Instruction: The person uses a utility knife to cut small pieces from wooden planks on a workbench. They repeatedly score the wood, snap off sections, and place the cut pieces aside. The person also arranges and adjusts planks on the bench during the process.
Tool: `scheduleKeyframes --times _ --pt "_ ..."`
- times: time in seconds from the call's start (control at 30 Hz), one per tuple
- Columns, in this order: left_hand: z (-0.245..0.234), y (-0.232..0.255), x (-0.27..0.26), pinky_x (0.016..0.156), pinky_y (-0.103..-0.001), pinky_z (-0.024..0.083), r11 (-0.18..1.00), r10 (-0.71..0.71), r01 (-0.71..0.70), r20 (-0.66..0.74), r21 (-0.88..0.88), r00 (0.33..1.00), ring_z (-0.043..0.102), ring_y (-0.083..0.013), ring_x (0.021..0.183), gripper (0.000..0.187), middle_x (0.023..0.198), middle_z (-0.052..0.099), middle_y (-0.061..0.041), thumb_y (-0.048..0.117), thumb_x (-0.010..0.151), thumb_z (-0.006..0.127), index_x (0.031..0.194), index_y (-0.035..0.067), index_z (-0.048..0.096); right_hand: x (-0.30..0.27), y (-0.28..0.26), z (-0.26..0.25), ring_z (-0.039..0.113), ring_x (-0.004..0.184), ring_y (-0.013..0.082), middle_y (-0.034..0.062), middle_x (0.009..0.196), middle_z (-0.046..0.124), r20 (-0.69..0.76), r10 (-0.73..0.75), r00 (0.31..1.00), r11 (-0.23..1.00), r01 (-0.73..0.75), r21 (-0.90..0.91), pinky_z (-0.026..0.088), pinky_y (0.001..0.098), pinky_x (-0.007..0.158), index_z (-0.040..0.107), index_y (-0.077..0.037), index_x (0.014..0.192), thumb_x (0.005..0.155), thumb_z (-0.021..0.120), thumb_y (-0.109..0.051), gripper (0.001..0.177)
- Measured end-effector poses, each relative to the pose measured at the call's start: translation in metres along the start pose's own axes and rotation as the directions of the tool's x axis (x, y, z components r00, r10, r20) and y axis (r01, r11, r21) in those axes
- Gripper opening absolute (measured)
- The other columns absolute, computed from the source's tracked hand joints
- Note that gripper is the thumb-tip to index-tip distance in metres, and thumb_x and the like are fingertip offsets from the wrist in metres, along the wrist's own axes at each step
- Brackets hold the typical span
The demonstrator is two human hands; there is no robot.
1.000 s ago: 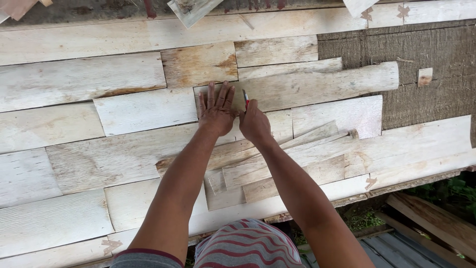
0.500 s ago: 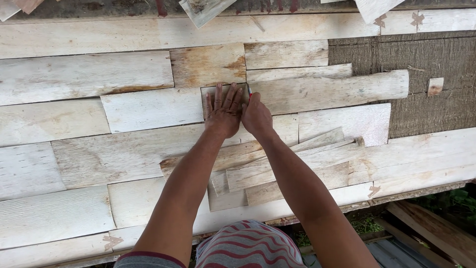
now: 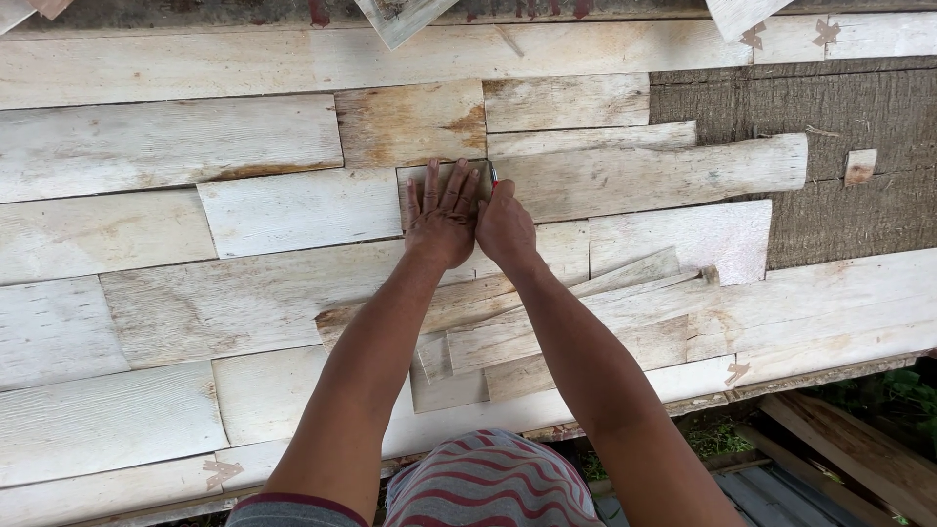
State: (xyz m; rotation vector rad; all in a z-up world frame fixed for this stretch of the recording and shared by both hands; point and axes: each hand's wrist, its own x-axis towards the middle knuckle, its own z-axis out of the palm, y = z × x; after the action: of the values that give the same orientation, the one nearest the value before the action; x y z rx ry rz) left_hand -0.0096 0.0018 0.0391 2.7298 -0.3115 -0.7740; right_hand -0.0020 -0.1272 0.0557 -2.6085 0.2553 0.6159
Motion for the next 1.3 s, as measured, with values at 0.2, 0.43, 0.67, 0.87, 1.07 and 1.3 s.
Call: scheduleKeyframes --times 0.2,0.43,0.67,0.87,1.07,1.3 --pt "0.005 -0.001 0.000 0.128 -0.061 -0.013 1.000 0.013 -0.013 -0.011 0.007 1.000 -0.022 -0.0329 0.158 0.067 0.174 -0.021 0.009 0.042 0.112 0.028 0.168 0.034 -0.007 -0.001 -0.016 -0.022 0.071 0.099 0.0532 0.0279 0.100 0.071 0.102 0.048 0.994 0.998 -0.044 -0.046 0.058 0.0625 0.081 0.036 -0.004 0.117 0.104 0.043 -0.030 0.030" --pt "0.005 -0.001 0.003 0.128 -0.061 -0.015 0.999 -0.017 0.017 -0.004 0.029 1.000 -0.024 -0.0316 0.158 0.073 0.173 -0.024 0.010 0.042 0.109 0.036 0.168 0.035 -0.007 0.001 -0.013 -0.025 0.071 0.099 0.0529 0.0276 0.099 0.071 0.141 0.041 0.989 0.998 -0.034 -0.053 0.057 0.0619 0.082 0.039 -0.005 0.114 0.102 0.044 -0.025 0.024" --pt "-0.009 0.006 -0.005 0.124 -0.066 -0.019 0.999 -0.042 0.042 0.014 -0.014 0.999 -0.026 -0.0290 0.158 0.076 0.173 -0.023 0.014 0.051 0.107 0.038 0.168 0.035 -0.005 -0.033 -0.019 -0.040 0.069 0.105 0.0540 0.0301 0.104 0.070 0.246 0.087 0.965 0.995 -0.071 -0.072 0.055 0.0636 0.088 0.040 -0.003 0.116 0.100 0.049 -0.023 0.027" --pt "-0.012 0.006 -0.007 0.124 -0.067 -0.018 0.999 -0.040 0.040 0.002 -0.015 0.999 -0.026 -0.0286 0.158 0.074 0.173 -0.022 0.014 0.050 0.108 0.036 0.169 0.035 -0.004 -0.061 -0.015 -0.039 0.069 0.106 0.0521 0.0285 0.103 0.070 0.295 0.141 0.945 0.987 -0.113 -0.111 0.055 0.0629 0.088 0.038 -0.004 0.117 0.101 0.047 -0.023 0.026" --pt "-0.009 0.007 -0.009 0.122 -0.068 -0.019 0.999 -0.052 0.052 0.004 0.015 0.999 -0.027 -0.0291 0.157 0.073 0.173 -0.023 0.012 0.050 0.109 0.033 0.168 0.034 -0.006 -0.085 -0.004 -0.025 0.069 0.105 0.0539 0.0310 0.104 0.070 0.302 0.151 0.941 0.987 -0.129 -0.093 0.054 0.0639 0.087 0.039 -0.002 0.118 0.103 0.045 -0.022 0.026" --pt "-0.004 0.006 -0.007 0.121 -0.069 -0.021 0.999 -0.045 0.046 -0.024 0.019 0.999 -0.027 -0.0301 0.157 0.072 0.173 -0.023 0.011 0.051 0.110 0.032 0.168 0.034 -0.007 -0.091 -0.001 -0.025 0.069 0.107 0.0526 0.0294 0.106 0.071 0.309 0.158 0.938 0.984 -0.122 -0.132 0.052 0.0635 0.092 0.040 -0.004 0.119 0.104 0.045 -0.026 0.027"
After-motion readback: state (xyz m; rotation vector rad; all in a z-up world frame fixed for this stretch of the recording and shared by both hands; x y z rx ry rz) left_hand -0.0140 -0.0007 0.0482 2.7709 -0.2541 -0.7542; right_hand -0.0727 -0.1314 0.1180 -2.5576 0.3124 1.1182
